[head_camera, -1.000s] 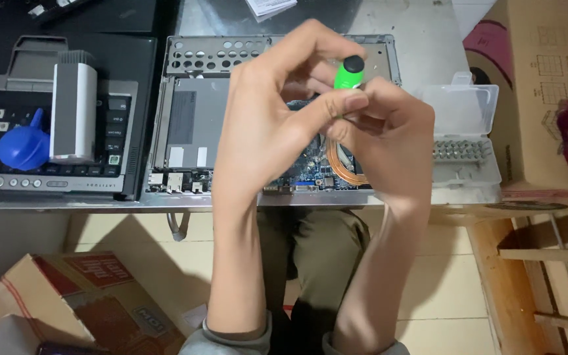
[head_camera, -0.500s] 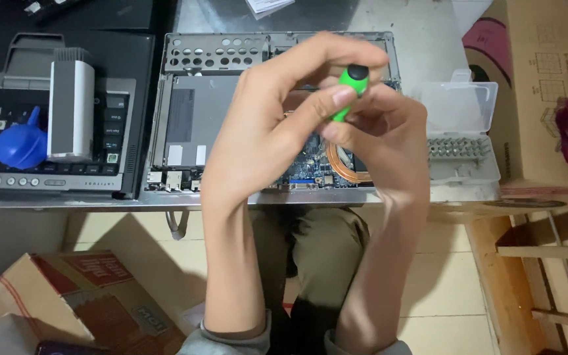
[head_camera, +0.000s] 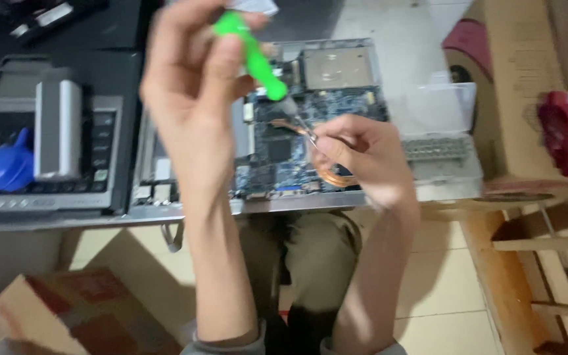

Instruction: The person holds a blue air blower in one hand and a brush in the other, brushing dust off a disassembled laptop motherboard and cooling fan on the workbench. They then pick up a green-handled screwdriver and work on the fan assembly screws.

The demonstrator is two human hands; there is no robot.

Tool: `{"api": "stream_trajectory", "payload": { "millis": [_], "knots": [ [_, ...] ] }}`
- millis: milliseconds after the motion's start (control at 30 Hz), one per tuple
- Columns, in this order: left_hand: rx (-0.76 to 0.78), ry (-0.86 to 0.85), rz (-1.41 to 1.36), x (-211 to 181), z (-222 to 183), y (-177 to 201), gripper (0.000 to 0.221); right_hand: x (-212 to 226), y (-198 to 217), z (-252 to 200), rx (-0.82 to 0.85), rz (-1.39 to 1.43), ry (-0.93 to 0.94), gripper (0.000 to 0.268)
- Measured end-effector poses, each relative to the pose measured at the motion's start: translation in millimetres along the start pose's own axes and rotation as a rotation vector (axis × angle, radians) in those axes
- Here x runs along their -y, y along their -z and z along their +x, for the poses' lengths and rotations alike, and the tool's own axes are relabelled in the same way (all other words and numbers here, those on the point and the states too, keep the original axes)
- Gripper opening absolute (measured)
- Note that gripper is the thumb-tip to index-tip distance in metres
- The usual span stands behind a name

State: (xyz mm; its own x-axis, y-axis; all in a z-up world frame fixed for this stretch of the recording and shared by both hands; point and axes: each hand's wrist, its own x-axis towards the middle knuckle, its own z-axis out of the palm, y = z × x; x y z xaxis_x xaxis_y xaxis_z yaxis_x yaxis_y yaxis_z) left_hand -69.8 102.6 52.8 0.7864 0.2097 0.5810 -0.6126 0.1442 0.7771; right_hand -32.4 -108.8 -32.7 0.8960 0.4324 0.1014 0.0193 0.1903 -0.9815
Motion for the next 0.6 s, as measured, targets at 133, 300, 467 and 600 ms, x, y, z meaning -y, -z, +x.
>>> {"api": "stream_trajectory", "payload": {
  "millis": [133,300,467,600],
  "knots": [
    [-0.032,0.086,-0.093,-7.5,6.8,-14.3,0.024,2.9,-8.2,2.8,-0.227,0.119,0.103,0.019],
    [0.101,0.220,0.085,4.0,-0.9,-19.5,0.023,-10.0,8.0,6.0,-0.442,0.748,0.106,0.025],
    [0.211,0.227,-0.006,1.2,-3.3,-34.4,0.022,-13.6,15.0,-2.2,-0.530,0.795,0.071,0.028],
    [0.270,0.231,0.045,0.9,-2.2,-35.8,0.024,24.0,3.9,-21.2,-0.621,0.454,0.193,0.023]
  ]
}}
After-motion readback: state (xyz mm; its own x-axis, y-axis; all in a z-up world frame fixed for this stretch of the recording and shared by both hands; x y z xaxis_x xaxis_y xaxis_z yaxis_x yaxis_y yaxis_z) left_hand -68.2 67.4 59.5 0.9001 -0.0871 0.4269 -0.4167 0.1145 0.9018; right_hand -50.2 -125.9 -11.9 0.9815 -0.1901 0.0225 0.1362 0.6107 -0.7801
